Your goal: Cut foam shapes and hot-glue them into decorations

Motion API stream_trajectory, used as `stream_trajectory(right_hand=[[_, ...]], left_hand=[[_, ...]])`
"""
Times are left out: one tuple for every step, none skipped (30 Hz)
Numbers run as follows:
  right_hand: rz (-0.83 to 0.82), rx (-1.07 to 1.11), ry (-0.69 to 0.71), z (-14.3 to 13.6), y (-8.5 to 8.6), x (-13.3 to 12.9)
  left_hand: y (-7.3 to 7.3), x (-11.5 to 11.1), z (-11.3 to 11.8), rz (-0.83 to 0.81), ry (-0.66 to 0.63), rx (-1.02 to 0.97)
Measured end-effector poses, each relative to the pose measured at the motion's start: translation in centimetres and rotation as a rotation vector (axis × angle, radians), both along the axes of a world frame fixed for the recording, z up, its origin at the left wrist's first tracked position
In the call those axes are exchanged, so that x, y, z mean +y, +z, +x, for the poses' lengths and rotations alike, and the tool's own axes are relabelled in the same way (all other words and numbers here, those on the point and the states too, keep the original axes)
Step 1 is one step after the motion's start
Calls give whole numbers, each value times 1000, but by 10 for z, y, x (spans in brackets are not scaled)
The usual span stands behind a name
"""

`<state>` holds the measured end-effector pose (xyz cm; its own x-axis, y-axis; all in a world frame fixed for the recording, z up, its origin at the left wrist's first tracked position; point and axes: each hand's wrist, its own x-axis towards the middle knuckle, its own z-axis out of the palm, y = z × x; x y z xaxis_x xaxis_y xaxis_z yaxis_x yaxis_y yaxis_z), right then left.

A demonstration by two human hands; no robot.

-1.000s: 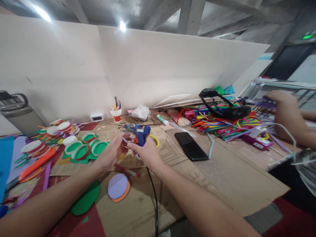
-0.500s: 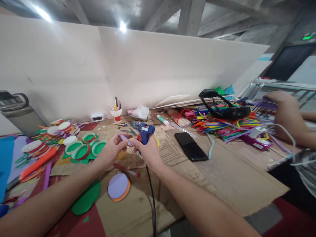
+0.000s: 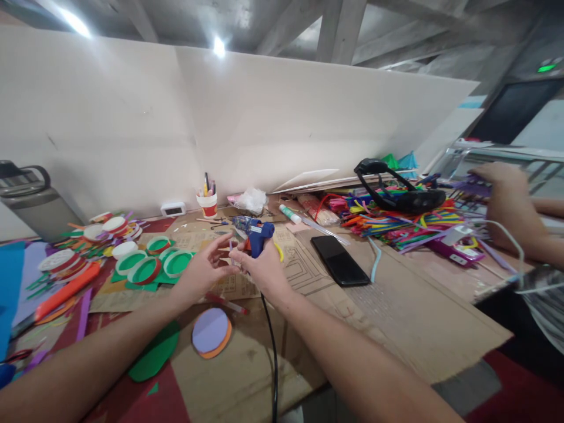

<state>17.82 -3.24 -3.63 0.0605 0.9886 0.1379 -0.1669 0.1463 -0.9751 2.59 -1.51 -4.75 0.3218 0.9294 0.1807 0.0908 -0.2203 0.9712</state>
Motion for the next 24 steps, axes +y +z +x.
stream_trajectory(right_hand=[[-5,-4,4,0,0,0],[-11,-5,5,0,0,0],[-14,-4,5,0,0,1],[-17,-2,5,0,-1,1],[-19,0,7,0,-1,1],[-20,1,11,0,0,1],[-20,2,12,1,0,1],[-19,3,8,1,0,1],[-20,1,0,1,0,0],[-21,-4,-10,1,0,0],[-22,-8,-21,1,0,0],[-23,-7,-26,2,-1,0],[-23,0,-24,2,-2,1],[-19,11,-20,3,-3,2],[-13,23,-16,4,-4,3],[-6,32,-15,5,-5,4],[1,34,-18,7,-5,5],[5,29,-24,8,-5,7],[6,19,-36,11,-5,9],[7,6,-47,13,-4,10],[8,-10,-61,15,-3,12],[11,-30,-77,18,-1,14],[16,-52,-97,22,0,17],[25,-74,-119,25,0,20]], left_hand=[[0,0,0,8,6,-4],[-1,0,1,15,9,-7],[-1,0,1,18,7,-8],[-1,0,0,18,4,-11],[-1,0,0,16,-1,-16],[-1,0,0,13,-5,-24],[-1,1,-1,11,-9,-30],[-1,1,-1,13,-11,-34],[-1,1,-1,17,-12,-34],[-1,2,-1,21,-10,-31],[-1,2,-1,24,-6,-26],[-1,2,-1,25,-1,-19],[-2,2,-1,24,5,-12],[-2,2,-1,19,8,-7],[-2,2,-1,15,12,-7],[-2,1,-1,14,19,-12],[-2,1,-1,15,25,-17],[-2,0,-2,14,27,-20],[-1,0,-2,11,27,-23],[0,0,-3,5,24,-30],[2,0,-3,-9,21,-41],[3,1,-4,-29,15,-62],[4,2,-4,-57,9,-101],[5,3,-5,-93,2,-156]])
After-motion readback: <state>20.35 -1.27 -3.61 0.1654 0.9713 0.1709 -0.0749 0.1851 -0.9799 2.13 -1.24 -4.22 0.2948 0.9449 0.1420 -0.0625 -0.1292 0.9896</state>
